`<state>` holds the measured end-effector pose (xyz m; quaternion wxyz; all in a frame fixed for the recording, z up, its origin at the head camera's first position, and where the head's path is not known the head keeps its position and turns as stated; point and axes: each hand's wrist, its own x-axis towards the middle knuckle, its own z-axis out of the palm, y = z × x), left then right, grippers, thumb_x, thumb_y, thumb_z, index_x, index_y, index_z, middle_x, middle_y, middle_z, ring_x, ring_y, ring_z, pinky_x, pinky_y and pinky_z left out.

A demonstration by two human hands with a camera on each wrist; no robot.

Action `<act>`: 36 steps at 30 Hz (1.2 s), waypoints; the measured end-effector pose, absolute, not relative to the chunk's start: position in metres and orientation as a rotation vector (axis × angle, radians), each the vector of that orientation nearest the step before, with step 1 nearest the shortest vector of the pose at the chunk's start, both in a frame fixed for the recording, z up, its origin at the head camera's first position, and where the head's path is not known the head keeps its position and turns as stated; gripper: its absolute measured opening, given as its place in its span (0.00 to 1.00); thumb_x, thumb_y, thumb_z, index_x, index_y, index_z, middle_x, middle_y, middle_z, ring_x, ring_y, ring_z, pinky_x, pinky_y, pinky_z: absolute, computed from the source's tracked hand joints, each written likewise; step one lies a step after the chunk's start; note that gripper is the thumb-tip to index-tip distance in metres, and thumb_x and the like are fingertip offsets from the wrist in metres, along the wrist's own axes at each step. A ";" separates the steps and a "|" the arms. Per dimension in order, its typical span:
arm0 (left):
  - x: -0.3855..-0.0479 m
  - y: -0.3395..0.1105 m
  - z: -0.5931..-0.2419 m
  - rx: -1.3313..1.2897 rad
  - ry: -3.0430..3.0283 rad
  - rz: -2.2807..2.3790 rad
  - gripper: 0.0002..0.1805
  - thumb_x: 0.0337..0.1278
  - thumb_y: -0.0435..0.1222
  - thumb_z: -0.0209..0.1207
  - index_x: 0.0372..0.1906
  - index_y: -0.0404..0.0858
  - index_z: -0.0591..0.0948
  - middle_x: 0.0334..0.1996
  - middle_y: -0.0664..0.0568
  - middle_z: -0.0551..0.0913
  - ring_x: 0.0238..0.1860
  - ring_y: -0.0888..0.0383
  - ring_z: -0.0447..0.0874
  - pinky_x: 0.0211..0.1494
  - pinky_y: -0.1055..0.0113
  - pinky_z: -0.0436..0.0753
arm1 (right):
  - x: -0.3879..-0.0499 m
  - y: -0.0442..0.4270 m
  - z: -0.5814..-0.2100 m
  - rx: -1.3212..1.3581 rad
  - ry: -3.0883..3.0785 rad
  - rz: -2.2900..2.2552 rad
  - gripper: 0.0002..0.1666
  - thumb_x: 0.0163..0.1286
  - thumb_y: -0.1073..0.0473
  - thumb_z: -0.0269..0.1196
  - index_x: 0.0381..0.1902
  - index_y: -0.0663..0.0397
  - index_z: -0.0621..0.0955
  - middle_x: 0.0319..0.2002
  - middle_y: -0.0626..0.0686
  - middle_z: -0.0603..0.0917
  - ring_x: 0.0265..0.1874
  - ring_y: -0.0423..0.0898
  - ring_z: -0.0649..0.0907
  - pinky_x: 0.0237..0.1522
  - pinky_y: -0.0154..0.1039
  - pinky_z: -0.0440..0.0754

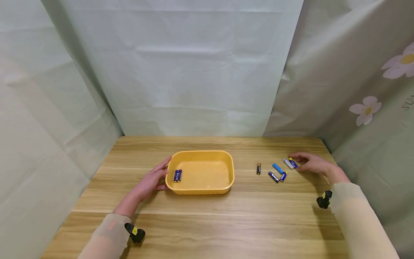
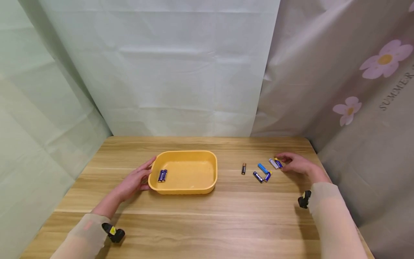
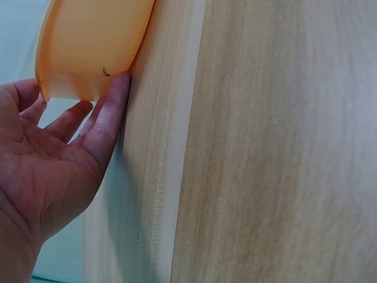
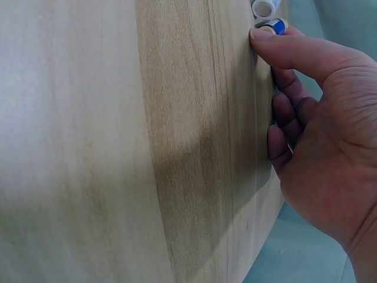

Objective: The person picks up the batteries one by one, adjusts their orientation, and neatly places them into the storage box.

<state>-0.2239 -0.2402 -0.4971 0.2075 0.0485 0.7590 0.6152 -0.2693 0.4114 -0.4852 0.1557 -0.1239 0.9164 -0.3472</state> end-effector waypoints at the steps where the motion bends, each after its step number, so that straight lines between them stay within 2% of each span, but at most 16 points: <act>1: -0.224 -0.240 -0.497 0.136 2.113 1.714 0.31 0.82 0.47 0.44 0.82 0.66 0.52 0.80 0.42 0.56 0.70 0.37 0.69 0.56 0.51 0.85 | -0.269 0.412 -0.485 -0.363 2.624 -0.993 0.39 0.65 0.60 0.72 0.70 0.67 0.72 0.56 0.64 0.76 0.55 0.59 0.74 0.53 0.49 0.75; 13: -0.224 -0.239 -0.497 0.149 2.111 1.706 0.31 0.82 0.46 0.43 0.82 0.64 0.52 0.80 0.41 0.57 0.71 0.37 0.69 0.56 0.50 0.84 | -0.265 0.412 -0.486 -0.282 2.636 -1.045 0.38 0.64 0.59 0.73 0.68 0.67 0.73 0.56 0.64 0.77 0.55 0.58 0.75 0.52 0.40 0.75; 19: -0.225 -0.239 -0.496 0.151 2.113 1.702 0.31 0.83 0.46 0.43 0.82 0.64 0.51 0.79 0.41 0.57 0.70 0.37 0.69 0.56 0.51 0.85 | -0.263 0.414 -0.490 -0.245 2.614 -1.211 0.38 0.66 0.63 0.70 0.69 0.74 0.69 0.54 0.66 0.77 0.51 0.54 0.77 0.44 0.32 0.78; 29: -0.224 -0.241 -0.499 0.142 2.109 1.718 0.31 0.83 0.45 0.43 0.83 0.63 0.51 0.79 0.40 0.58 0.70 0.37 0.70 0.55 0.50 0.85 | -0.261 0.409 -0.496 -0.194 2.700 -1.365 0.39 0.68 0.65 0.69 0.70 0.74 0.65 0.53 0.69 0.77 0.46 0.44 0.77 0.41 0.30 0.80; 32: -0.224 -0.241 -0.498 0.136 2.104 1.727 0.31 0.82 0.45 0.43 0.83 0.63 0.52 0.79 0.40 0.57 0.70 0.37 0.69 0.55 0.51 0.85 | -0.259 0.404 -0.492 -0.180 2.746 -1.341 0.39 0.69 0.62 0.69 0.71 0.71 0.66 0.53 0.68 0.78 0.45 0.43 0.77 0.41 0.29 0.79; 36: -0.226 -0.241 -0.497 0.118 2.084 1.744 0.32 0.82 0.43 0.44 0.82 0.63 0.53 0.79 0.40 0.57 0.70 0.37 0.69 0.54 0.50 0.85 | -0.256 0.396 -0.484 -0.173 2.757 -1.338 0.38 0.71 0.61 0.68 0.72 0.70 0.65 0.53 0.68 0.78 0.47 0.47 0.78 0.41 0.31 0.81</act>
